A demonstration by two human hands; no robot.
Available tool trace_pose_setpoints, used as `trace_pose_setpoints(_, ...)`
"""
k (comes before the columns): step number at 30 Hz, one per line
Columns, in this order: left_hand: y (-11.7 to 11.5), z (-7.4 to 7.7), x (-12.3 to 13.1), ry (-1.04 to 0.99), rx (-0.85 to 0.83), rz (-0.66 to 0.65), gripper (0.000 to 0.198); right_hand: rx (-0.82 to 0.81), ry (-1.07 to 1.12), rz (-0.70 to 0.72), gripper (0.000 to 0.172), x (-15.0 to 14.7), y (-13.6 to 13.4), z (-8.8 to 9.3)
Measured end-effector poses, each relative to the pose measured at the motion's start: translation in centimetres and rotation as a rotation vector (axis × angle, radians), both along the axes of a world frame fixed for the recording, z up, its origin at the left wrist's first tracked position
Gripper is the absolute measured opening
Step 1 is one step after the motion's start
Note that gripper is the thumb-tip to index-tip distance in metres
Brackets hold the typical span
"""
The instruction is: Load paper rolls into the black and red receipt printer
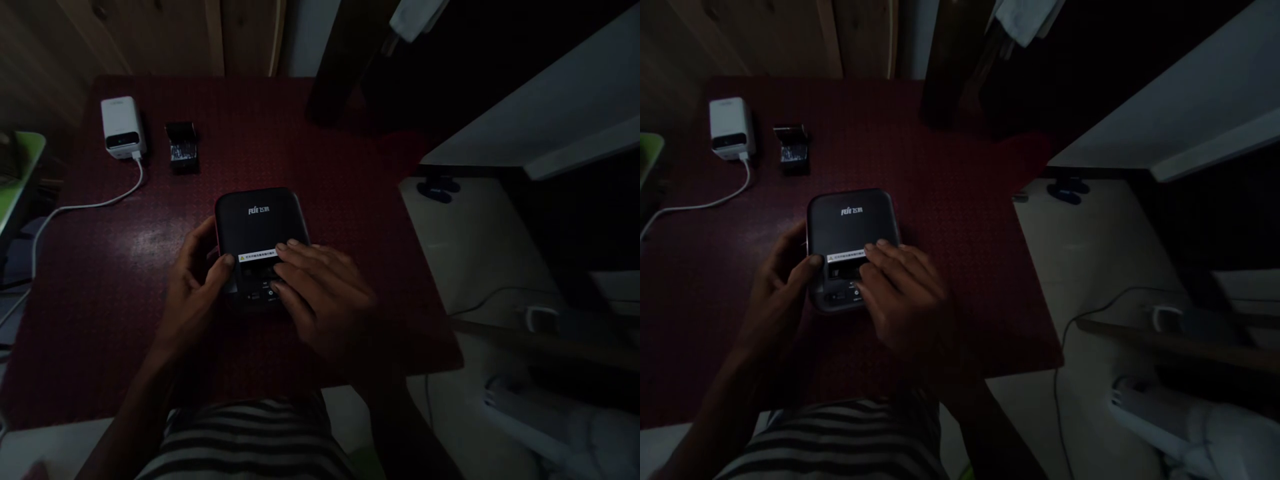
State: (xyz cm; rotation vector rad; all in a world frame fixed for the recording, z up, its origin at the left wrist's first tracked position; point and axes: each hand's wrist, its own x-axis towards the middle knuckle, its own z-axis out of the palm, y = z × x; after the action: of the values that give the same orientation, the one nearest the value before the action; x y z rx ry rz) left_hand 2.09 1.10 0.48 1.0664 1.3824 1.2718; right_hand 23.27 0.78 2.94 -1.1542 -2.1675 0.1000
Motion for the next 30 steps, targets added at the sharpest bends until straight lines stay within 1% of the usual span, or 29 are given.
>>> trace_pose_setpoints(3, -0.6, -0.4, -0.1, -0.047, -0.018, 0.024, 0.054, -0.01, 0.057, 0.029, 0.022, 0.2, -0.2, -0.1)
trace_pose_setpoints(5, -1.2, -0.5, -0.2, -0.092, -0.025, 0.019, 0.051, -0.045, 0.095, 0.014, 0.026, 0.5, -0.5, -0.1)
trace_pose_setpoints(9, -2.4, -0.5, -0.4, -0.09, -0.029, 0.002, 0.058, -0.068, 0.195, -0.119, 0.03, 1.4, -1.3, -0.3)
trace_pose_setpoints(12, -2.6, -0.5, -0.5, -0.077, -0.047, 0.009, 0.059, -0.079, 0.276, -0.235, 0.029, 2.1, -1.8, -1.2)
trace_pose_setpoints(14, -2.6, -0.5, -0.4, -0.081, -0.053, 0.004, 0.058, -0.096, 0.297, -0.277, 0.028, 2.6, -2.0, -1.8)
trace_pose_setpoints(17, -2.5, -0.3, 0.0, -0.102, -0.061, -0.001, 0.058, -0.113, 0.295, -0.303, 0.026, 3.2, -2.2, -2.4)
trace_pose_setpoints(22, -2.4, 0.4, 0.8, -0.106, -0.099, 0.041, 0.057, -0.14, 0.287, -0.349, 0.024, 3.5, -1.8, -2.4)
trace_pose_setpoints(27, -2.5, 0.6, 1.1, -0.172, -0.102, 0.056, 0.057, -0.186, 0.348, -0.362, 0.023, 2.8, -1.4, -2.4)
trace_pose_setpoints(30, -2.4, 0.4, 1.3, -0.17, -0.076, 0.061, 0.057, -0.234, 0.385, -0.366, 0.023, 2.2, -1.5, -2.4)
